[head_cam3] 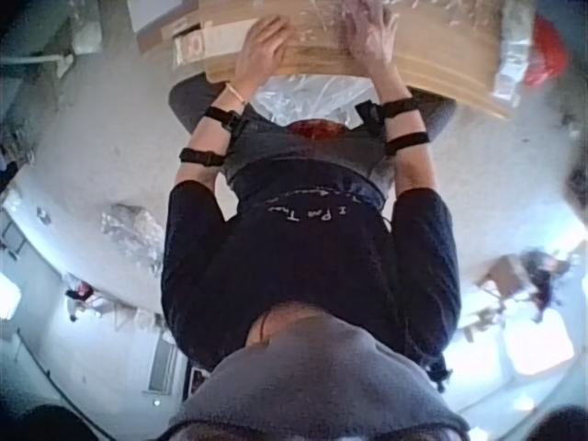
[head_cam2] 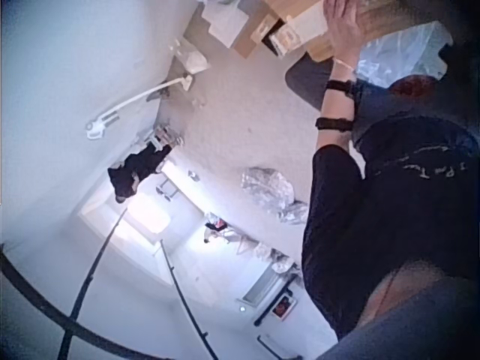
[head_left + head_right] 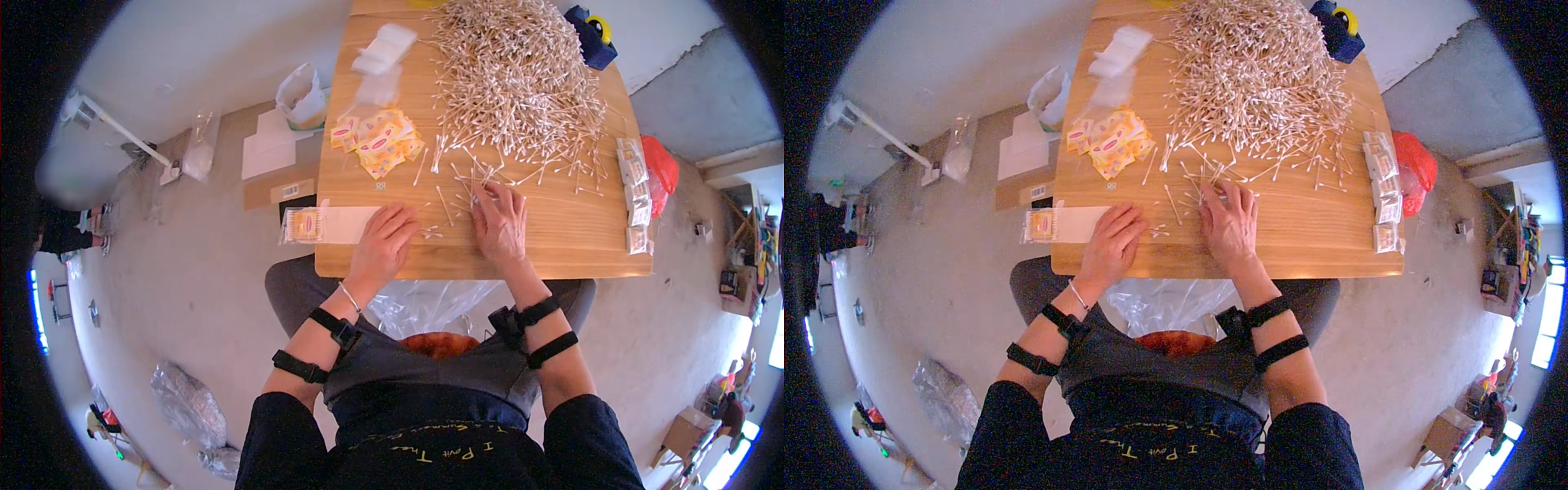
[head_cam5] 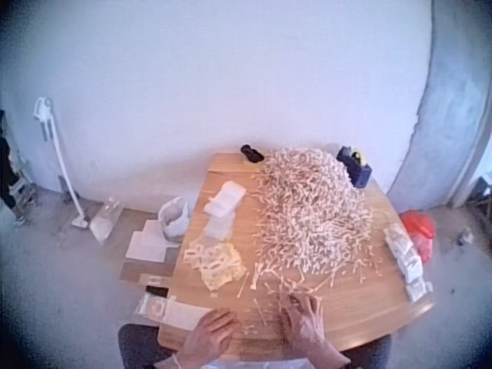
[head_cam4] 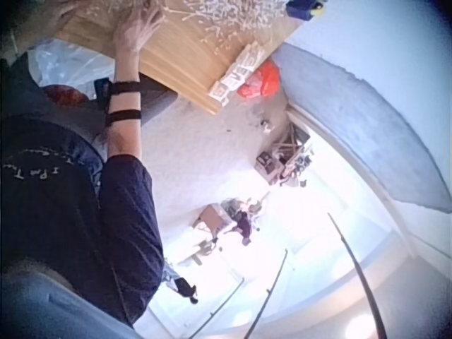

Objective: The recorder is packaging cotton swabs into small plastic bags with paper inserts.

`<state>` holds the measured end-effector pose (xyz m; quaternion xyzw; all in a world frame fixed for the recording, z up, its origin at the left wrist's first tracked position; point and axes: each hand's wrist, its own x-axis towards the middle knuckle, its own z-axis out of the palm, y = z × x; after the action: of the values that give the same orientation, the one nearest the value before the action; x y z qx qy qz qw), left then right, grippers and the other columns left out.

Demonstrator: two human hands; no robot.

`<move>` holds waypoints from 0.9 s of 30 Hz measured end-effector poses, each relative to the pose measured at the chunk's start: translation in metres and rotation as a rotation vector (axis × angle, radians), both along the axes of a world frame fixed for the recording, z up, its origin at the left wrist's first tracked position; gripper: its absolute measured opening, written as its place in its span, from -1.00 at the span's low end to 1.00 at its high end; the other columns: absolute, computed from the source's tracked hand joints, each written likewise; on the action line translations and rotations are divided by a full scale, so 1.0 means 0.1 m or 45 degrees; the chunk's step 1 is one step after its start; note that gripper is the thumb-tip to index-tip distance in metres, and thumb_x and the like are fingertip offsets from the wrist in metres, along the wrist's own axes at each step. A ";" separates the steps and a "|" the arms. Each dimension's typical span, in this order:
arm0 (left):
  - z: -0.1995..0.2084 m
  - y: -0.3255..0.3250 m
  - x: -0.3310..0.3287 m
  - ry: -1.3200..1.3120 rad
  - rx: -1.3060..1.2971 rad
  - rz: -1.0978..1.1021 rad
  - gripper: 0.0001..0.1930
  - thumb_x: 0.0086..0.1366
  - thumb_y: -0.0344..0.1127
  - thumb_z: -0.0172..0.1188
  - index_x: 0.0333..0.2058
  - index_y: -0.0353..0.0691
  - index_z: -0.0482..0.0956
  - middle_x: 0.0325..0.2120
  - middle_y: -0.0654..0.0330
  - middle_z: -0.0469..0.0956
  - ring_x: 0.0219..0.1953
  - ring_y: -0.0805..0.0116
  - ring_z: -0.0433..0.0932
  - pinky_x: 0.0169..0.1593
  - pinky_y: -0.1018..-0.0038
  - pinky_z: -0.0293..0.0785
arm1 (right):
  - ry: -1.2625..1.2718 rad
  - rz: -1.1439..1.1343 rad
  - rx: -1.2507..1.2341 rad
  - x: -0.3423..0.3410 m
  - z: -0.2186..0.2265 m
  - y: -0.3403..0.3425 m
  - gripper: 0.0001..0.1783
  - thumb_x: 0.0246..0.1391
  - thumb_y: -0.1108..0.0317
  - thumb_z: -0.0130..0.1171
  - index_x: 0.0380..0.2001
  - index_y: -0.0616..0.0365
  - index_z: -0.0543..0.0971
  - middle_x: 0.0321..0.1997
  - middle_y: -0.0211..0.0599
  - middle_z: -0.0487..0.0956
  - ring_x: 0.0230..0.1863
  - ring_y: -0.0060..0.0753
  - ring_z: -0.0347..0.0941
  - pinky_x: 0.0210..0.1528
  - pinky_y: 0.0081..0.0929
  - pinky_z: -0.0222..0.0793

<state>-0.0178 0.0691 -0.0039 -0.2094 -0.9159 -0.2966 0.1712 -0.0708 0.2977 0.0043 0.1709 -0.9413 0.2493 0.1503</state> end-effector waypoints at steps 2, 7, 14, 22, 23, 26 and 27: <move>-0.01 -0.01 0.00 0.008 0.004 0.044 -0.77 0.01 -0.52 0.20 -0.29 -0.21 0.55 -0.08 0.13 0.48 0.09 0.11 0.37 0.14 0.23 0.32 | 0.026 -0.023 0.044 -0.03 0.01 0.01 -0.54 -0.11 0.40 0.21 -0.03 -0.04 0.49 0.00 -0.27 0.38 0.05 -0.03 0.22 0.09 -0.10 0.19; 0.03 0.00 0.04 -0.019 0.132 0.054 -0.82 -0.02 -0.51 0.23 -0.37 -0.22 0.55 -0.07 0.10 0.46 0.07 0.09 0.38 0.10 0.26 0.36 | 0.178 -0.156 0.031 0.03 0.07 -0.01 -0.64 -0.12 0.45 0.21 -0.16 0.00 0.56 -0.07 -0.26 0.45 -0.03 -0.10 0.30 0.03 -0.17 0.24; 0.03 0.00 0.03 -0.037 0.203 0.016 -0.88 0.01 -0.48 0.25 -0.41 -0.26 0.56 -0.05 0.03 0.44 0.03 0.00 0.40 0.03 0.27 0.42 | 0.016 0.163 -0.039 0.17 0.01 -0.30 -0.82 -0.16 0.36 0.24 -0.37 0.02 0.59 -0.20 -0.36 0.49 -0.11 -0.17 0.34 -0.05 -0.21 0.26; 0.03 -0.02 0.03 -0.036 0.190 0.078 -0.89 0.03 -0.48 0.24 -0.40 -0.27 0.55 -0.09 0.04 0.46 0.02 0.03 0.41 0.04 0.27 0.40 | -0.087 0.039 0.008 0.13 0.02 -0.26 -0.90 -0.10 0.45 0.20 -0.43 0.08 0.52 -0.30 -0.28 0.46 -0.17 -0.10 0.34 -0.13 -0.19 0.28; 0.03 -0.01 0.02 -0.027 0.203 0.077 -0.89 0.03 -0.48 0.23 -0.41 -0.24 0.55 -0.12 0.06 0.47 0.01 0.06 0.42 0.03 0.29 0.40 | -0.085 0.038 0.011 0.12 0.02 -0.22 -0.90 -0.10 0.45 0.20 -0.43 0.08 0.52 -0.30 -0.28 0.46 -0.17 -0.10 0.34 -0.13 -0.19 0.28; 0.05 0.01 0.02 -0.045 0.212 0.084 -0.90 0.02 -0.48 0.24 -0.43 -0.24 0.55 -0.12 0.06 0.48 0.01 0.07 0.41 0.03 0.30 0.40 | -0.042 0.001 0.051 0.11 0.01 -0.16 -0.91 -0.09 0.45 0.18 -0.43 0.09 0.51 -0.29 -0.28 0.45 -0.19 -0.09 0.33 -0.14 -0.20 0.28; 0.05 0.01 0.02 -0.045 0.213 0.083 -0.90 0.02 -0.48 0.24 -0.43 -0.24 0.55 -0.12 0.06 0.48 0.01 0.07 0.41 0.03 0.30 0.40 | -0.042 -0.010 0.074 0.11 -0.01 -0.16 -0.90 -0.09 0.45 0.18 -0.42 0.09 0.51 -0.29 -0.28 0.45 -0.19 -0.09 0.33 -0.14 -0.20 0.28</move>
<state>-0.0159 0.0700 0.0008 -0.1590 -0.8972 -0.3699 0.1814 -0.0599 0.2819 0.0035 0.1673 -0.9512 0.2241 0.1307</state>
